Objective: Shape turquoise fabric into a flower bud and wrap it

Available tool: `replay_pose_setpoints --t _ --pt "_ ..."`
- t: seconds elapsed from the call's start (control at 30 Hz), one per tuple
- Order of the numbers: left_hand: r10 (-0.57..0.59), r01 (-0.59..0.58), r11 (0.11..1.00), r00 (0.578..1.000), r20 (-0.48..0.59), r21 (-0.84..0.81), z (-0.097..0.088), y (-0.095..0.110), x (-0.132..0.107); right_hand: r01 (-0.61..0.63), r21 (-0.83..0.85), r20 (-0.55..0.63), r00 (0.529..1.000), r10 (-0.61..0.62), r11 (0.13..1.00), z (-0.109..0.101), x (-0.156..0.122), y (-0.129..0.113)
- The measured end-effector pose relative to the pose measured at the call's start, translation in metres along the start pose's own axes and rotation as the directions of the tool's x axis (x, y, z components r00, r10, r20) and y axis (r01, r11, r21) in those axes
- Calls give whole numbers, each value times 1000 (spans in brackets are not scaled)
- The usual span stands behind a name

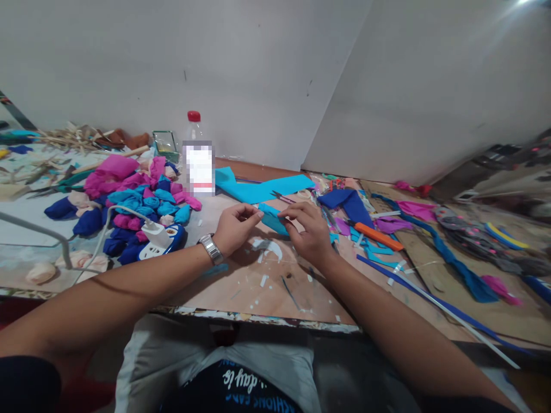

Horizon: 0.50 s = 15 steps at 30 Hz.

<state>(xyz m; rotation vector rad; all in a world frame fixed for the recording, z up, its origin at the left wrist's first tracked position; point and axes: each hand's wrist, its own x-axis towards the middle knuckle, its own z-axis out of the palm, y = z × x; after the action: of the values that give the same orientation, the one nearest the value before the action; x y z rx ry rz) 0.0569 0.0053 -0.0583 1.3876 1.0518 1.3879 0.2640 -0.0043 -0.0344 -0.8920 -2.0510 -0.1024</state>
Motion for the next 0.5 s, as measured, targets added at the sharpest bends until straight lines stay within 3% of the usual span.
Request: replay_pose_setpoints --t 0.5 --pt "7 -7 999 1000 -4 -40 2 5 -1 -66 71 -37 997 68 995 0 1 2"
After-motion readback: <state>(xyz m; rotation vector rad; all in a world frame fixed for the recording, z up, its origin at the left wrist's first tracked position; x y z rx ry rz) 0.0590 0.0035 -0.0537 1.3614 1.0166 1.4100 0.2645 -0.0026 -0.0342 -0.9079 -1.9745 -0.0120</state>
